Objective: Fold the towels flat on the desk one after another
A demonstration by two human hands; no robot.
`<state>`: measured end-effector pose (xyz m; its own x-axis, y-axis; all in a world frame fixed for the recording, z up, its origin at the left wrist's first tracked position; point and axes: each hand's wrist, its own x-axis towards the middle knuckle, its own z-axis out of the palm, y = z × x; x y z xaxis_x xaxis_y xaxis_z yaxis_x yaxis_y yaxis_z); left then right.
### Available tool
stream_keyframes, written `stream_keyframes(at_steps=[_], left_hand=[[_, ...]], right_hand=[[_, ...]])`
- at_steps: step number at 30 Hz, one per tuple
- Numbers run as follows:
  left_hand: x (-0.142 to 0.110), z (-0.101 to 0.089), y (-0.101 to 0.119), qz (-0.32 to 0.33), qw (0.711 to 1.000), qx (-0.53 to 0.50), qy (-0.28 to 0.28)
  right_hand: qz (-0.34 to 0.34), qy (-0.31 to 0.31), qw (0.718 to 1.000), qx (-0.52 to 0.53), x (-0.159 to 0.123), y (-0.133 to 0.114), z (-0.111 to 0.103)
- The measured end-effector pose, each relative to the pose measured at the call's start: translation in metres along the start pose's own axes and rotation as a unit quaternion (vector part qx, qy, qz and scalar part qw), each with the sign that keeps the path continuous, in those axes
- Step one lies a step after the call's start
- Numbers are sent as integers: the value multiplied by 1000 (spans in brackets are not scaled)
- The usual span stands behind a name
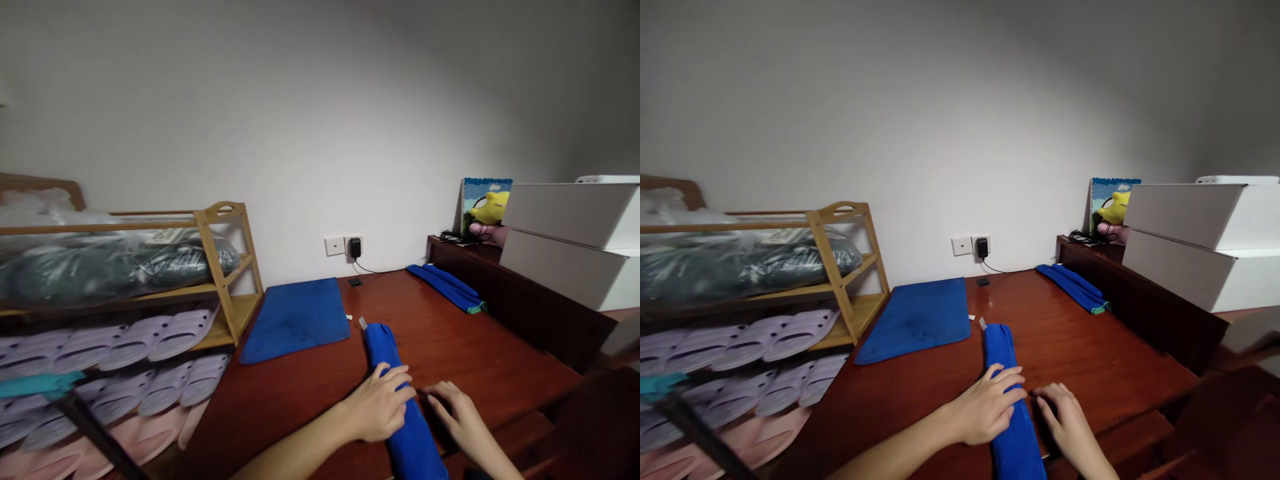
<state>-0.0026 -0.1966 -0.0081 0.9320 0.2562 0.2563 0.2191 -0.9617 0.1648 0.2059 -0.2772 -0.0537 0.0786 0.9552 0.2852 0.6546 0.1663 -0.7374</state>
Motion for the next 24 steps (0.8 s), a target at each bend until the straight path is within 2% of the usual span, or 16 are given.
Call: stream_keyframes(at_steps=[5, 8, 11, 14, 16, 18, 21, 24], left_hand=[[-1, -10, -2, 9, 1000, 11, 15], [-4, -17, -7, 3, 1000, 3, 16], [-7, -21, -11, 0, 1000, 2, 24], [-7, -18, -16, -71, 994, 27, 77], [-3, -15, -24, -119, 987, 45, 93], [8, -14, -37, -112, 990, 64, 64], [35, -16, -61, -42, 993, 100, -36], [62, -19, -78, -17, 986, 119, -112]], right_hand=[[-9, -28, 999, 22, 3, -24, 12], [16, -39, 999, 9, -10, -38, 13], [27, -28, 998, -46, -27, -40, 18], [23, -17, 998, -61, -36, -34, 27], [30, -12, 998, -52, -38, -29, 31], [47, -20, 998, -42, -39, -26, 32], [78, -39, 996, -32, -43, -25, 27], [97, -49, 994, -32, -49, -27, 23]])
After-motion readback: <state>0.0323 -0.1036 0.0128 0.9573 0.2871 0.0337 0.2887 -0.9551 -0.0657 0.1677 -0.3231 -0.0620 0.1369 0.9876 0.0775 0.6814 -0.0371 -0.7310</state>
